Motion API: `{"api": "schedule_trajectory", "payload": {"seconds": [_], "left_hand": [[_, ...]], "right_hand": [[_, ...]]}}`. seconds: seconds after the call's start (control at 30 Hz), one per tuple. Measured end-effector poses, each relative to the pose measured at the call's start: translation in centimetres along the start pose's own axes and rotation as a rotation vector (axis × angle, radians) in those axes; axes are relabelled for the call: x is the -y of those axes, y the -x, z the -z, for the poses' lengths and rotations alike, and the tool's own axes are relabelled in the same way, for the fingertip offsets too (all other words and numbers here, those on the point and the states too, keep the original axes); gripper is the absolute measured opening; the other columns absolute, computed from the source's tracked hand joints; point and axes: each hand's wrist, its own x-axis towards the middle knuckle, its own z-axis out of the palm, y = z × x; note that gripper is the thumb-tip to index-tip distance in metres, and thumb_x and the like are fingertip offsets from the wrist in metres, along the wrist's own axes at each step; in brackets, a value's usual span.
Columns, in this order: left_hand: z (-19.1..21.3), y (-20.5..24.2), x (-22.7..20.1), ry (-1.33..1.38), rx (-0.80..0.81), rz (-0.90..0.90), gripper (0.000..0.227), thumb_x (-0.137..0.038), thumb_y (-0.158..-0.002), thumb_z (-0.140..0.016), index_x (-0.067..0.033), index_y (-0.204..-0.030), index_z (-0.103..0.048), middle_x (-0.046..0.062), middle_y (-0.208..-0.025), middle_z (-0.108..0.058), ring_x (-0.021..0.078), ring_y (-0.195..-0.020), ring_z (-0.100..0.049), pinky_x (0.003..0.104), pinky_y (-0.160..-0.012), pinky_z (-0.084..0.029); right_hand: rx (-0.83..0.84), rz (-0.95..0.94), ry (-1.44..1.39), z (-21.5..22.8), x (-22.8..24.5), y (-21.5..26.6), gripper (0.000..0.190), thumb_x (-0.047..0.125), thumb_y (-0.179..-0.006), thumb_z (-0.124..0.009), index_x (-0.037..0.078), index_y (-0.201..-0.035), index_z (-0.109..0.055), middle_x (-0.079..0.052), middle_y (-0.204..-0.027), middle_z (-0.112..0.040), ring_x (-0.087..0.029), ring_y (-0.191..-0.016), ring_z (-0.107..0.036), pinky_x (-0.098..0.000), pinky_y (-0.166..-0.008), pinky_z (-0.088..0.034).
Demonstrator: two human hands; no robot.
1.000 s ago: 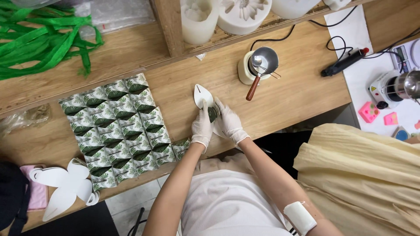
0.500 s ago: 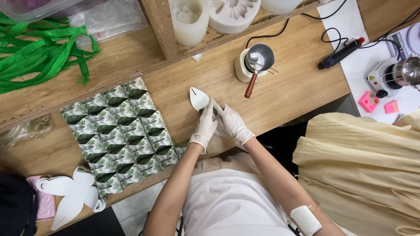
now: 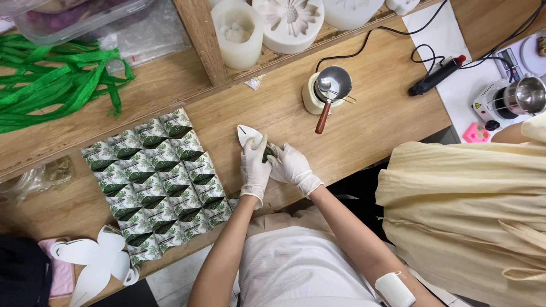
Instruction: Fold paper boxes and package small scented decorative items into them.
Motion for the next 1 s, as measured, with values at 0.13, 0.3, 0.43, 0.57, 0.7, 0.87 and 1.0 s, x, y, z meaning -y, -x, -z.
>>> {"api": "schedule_trajectory", "payload": {"seconds": [0.13, 0.3, 0.43, 0.57, 0.7, 0.87, 1.0], "left_hand": [[-2.7, 0.2, 2.9, 0.181, -0.063, -0.141, 0.074, -0.005, -0.079, -0.071, -0.0164, -0.15, -0.053, 0.017, -0.126, -0.063, 0.0391, -0.116, -0.057, 0.045, -0.103, -0.047], [-2.7, 0.2, 4.3, 0.27, -0.1, -0.209, 0.074, -0.008, -0.079, -0.073, -0.013, -0.149, -0.05, 0.015, -0.127, -0.066, 0.0375, -0.118, -0.06, 0.045, -0.105, -0.046], [-1.6, 0.1, 5.7, 0.173, -0.02, -0.343, 0.049, -0.014, -0.083, -0.075, -0.0141, -0.132, -0.065, 0.014, -0.119, -0.071, 0.0342, -0.107, -0.065, 0.043, -0.093, -0.052], [-0.5, -0.6, 6.0, -0.186, 0.117, -0.417, 0.019, -0.023, -0.089, -0.074, -0.0143, -0.106, -0.074, 0.01, -0.09, -0.072, 0.03, -0.09, -0.069, 0.044, -0.076, -0.055], [-1.6, -1.0, 7.1, -0.157, 0.086, -0.522, 0.017, -0.023, -0.089, -0.074, -0.0119, -0.101, -0.075, 0.011, -0.083, -0.07, 0.0316, -0.083, -0.068, 0.045, -0.072, -0.054], [-2.8, -1.2, 8.5, -0.042, 0.052, -0.579, 0.009, -0.016, -0.095, -0.069, -0.012, -0.098, -0.076, 0.011, -0.085, -0.07, 0.0312, -0.08, -0.067, 0.044, -0.071, -0.054], [-0.1, -0.7, 6.0, -0.073, 0.07, -0.476, 0.011, -0.022, -0.094, -0.072, -0.0137, -0.088, -0.077, 0.01, -0.08, -0.071, 0.0316, -0.077, -0.067, 0.045, -0.067, -0.053]], "right_hand": [[-0.03, 0.009, 0.013, -2.0, -0.8, -0.4, 0.039, 0.037, -0.096, -0.064, 0.013, -0.126, -0.068, -0.017, -0.089, -0.063, -0.038, -0.076, -0.067, -0.0487, -0.067, -0.056], [-0.021, 0.048, 0.07, -3.9, -2.3, -1.1, 0.03, 0.035, -0.098, -0.064, 0.012, -0.117, -0.07, -0.015, -0.089, -0.064, -0.037, -0.075, -0.066, -0.0486, -0.067, -0.056], [0.019, 0.14, 0.126, -3.0, -3.3, -1.4, 0.029, 0.031, -0.097, -0.064, 0.014, -0.119, -0.07, -0.016, -0.087, -0.063, -0.038, -0.073, -0.066, -0.0496, -0.063, -0.055], [0.072, 0.298, -0.035, -2.6, -4.2, -1.1, 0.036, 0.028, -0.091, -0.069, 0.013, -0.125, -0.071, -0.018, -0.092, -0.065, -0.039, -0.076, -0.067, -0.0474, -0.066, -0.055], [0.04, 0.195, -0.163, -2.4, -4.2, -0.3, 0.04, 0.019, -0.084, -0.077, 0.012, -0.123, -0.073, -0.016, -0.097, -0.071, -0.036, -0.085, -0.07, -0.0429, -0.073, -0.056], [-0.058, -0.167, -0.546, -3.0, -3.9, 0.8, 0.029, 0.005, -0.082, -0.083, 0.01, -0.11, -0.077, -0.011, -0.104, -0.076, -0.019, -0.083, -0.074, -0.0306, -0.079, -0.06], [-0.183, -0.102, -0.584, -3.5, -3.6, 1.1, 0.027, 0.003, -0.077, -0.084, 0.009, -0.104, -0.08, -0.013, -0.104, -0.074, -0.021, -0.09, -0.073, -0.0304, -0.08, -0.06]]}}
